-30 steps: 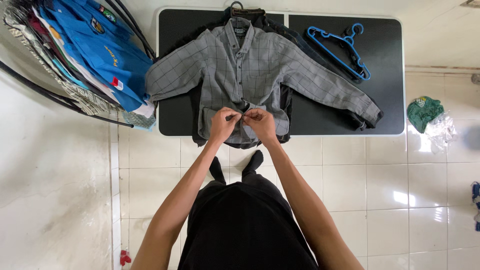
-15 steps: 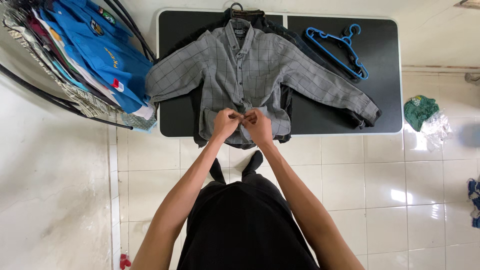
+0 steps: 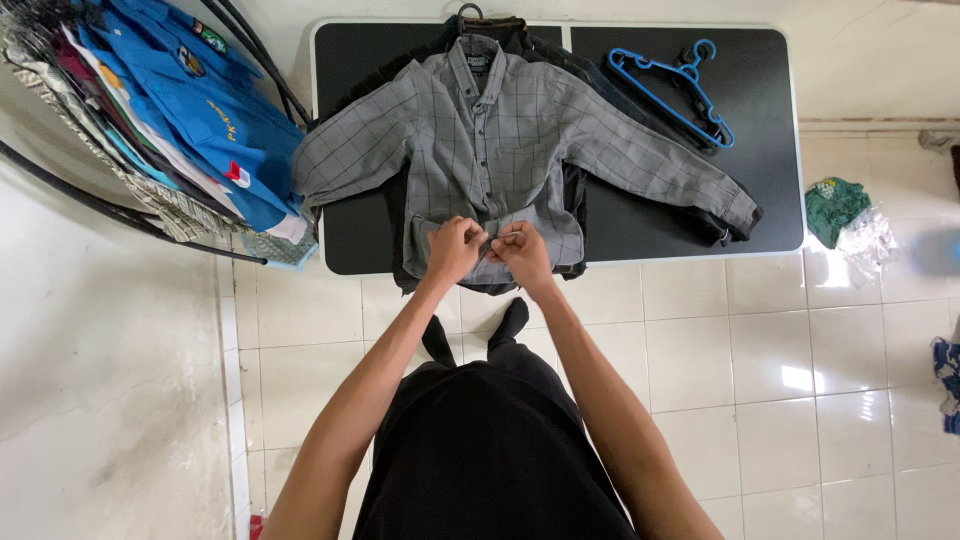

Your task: The person buttons a blue short-sleeved shirt, then places it on a clothes rack. Next, they button a gray long-sleeved shirt and hang it on the rack. Finally, they place a black shirt onto a blue hanger.

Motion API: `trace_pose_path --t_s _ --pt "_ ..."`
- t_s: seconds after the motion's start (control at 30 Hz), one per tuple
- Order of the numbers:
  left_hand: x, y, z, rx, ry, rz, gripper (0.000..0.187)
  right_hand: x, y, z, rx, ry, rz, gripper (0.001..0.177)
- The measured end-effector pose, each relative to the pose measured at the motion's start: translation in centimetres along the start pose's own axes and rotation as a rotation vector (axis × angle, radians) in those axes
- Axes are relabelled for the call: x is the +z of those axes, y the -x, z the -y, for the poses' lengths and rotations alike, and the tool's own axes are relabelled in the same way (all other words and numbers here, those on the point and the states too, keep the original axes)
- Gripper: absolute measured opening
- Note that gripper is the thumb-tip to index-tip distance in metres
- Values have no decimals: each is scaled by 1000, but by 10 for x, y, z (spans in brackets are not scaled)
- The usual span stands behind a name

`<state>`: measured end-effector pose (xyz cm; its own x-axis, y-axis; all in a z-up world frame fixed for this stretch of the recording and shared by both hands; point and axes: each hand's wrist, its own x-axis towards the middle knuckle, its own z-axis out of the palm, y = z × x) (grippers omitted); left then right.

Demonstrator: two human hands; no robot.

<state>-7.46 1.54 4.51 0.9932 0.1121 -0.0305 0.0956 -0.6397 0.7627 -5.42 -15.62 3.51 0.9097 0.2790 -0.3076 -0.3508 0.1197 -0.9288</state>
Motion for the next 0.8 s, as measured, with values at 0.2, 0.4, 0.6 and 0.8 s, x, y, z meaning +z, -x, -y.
trace_pose_path --t_s 0.2,0.4,0.6,0.8 --pt "-7 12 47 -140 338 -26 12 -40 11 -22 36 200 -91 13" --pt "29 46 99 -283 161 -24 11 -84 42 -80 -42 483 -684 24" --pt "74 60 127 -802 1030 -33 13 -109 60 -110 216 262 -696 48" --pt "81 45 137 -732 1297 -243 18 -125 36 -115 307 -200 -485 37"
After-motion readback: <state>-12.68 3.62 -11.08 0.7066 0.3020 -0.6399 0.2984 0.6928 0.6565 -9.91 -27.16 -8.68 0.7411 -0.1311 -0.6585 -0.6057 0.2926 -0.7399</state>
